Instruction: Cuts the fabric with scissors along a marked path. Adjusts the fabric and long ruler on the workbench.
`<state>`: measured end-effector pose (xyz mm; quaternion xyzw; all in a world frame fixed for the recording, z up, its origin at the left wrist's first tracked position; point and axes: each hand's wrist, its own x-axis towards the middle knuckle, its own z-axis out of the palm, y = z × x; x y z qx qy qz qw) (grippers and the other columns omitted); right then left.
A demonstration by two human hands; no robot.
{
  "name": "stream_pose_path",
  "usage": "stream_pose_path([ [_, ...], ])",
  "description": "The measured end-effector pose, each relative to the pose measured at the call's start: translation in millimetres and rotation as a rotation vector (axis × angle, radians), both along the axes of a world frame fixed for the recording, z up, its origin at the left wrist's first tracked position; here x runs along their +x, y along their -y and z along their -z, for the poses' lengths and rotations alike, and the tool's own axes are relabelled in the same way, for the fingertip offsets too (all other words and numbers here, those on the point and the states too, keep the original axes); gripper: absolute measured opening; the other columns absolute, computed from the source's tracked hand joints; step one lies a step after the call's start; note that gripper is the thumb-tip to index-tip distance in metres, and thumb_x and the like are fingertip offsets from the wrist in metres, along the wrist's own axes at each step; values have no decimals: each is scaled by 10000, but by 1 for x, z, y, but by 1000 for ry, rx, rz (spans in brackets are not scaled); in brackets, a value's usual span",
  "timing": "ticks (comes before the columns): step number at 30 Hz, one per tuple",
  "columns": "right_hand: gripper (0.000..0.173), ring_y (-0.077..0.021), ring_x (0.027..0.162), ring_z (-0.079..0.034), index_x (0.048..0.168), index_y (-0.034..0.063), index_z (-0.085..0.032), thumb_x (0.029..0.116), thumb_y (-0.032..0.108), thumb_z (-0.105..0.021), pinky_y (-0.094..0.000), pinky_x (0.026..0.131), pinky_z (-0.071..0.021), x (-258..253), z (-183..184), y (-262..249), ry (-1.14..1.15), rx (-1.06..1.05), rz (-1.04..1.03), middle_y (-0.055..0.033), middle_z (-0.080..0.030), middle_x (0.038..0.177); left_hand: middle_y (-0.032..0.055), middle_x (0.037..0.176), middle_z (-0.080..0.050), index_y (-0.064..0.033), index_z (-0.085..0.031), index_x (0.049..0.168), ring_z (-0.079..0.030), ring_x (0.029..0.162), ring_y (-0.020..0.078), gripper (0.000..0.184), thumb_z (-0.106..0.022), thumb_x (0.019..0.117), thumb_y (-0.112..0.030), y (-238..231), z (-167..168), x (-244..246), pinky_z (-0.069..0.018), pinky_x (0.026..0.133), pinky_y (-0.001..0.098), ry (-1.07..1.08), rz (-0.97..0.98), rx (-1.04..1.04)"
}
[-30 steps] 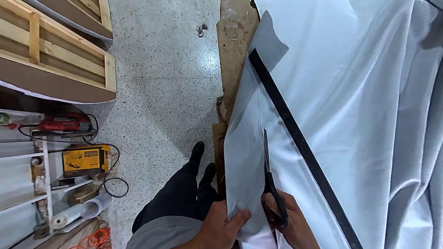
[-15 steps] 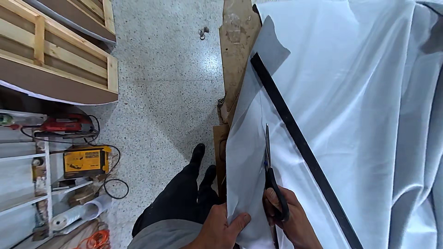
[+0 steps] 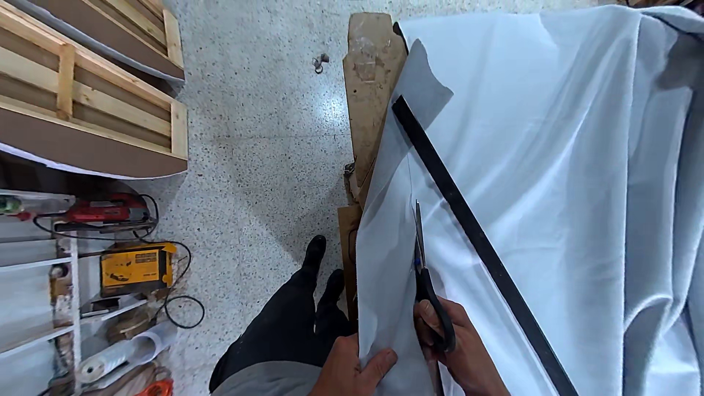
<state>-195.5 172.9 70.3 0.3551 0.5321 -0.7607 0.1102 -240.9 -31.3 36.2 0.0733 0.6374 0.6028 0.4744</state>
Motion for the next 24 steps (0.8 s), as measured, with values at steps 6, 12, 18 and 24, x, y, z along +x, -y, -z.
stream_pose_path([
  [6, 393, -33, 456, -523, 866, 133, -642, 955, 514, -678, -192, 426, -470, -1, 3, -1, -34, -52, 14, 70, -535, 584, 14, 822, -758, -22, -721, 976, -729, 741, 58, 183, -690, 974, -202, 3, 0, 1, -625, 728, 280, 4, 18, -4],
  [12, 384, -36, 460, -528, 869, 131, -641, 959, 503, -674, -190, 429, -472, -6, 3, -2, -7, -35, 2, 64, -541, 588, 19, 830, -761, -15, -719, 981, -735, 756, 60, 182, -689, 975, -195, 3, -2, -1, -628, 743, 286, 17, 18, -22],
  [18, 382, -41, 458, -532, 860, 126, -644, 967, 492, -667, -195, 428, -473, -8, 4, -4, -10, -6, -13, 55, -552, 586, 18, 826, -761, -14, -720, 977, -735, 756, 59, 181, -689, 973, -192, 4, -3, 1, -626, 743, 281, 20, 17, -33],
  [24, 373, -43, 462, -542, 870, 118, -650, 967, 478, -667, -192, 427, -473, -15, 5, -6, 8, 1, -20, 51, -560, 585, 28, 836, -763, -7, -720, 985, -738, 769, 65, 199, -688, 978, -203, 5, -4, 0, -627, 758, 290, 16, 23, -33],
])
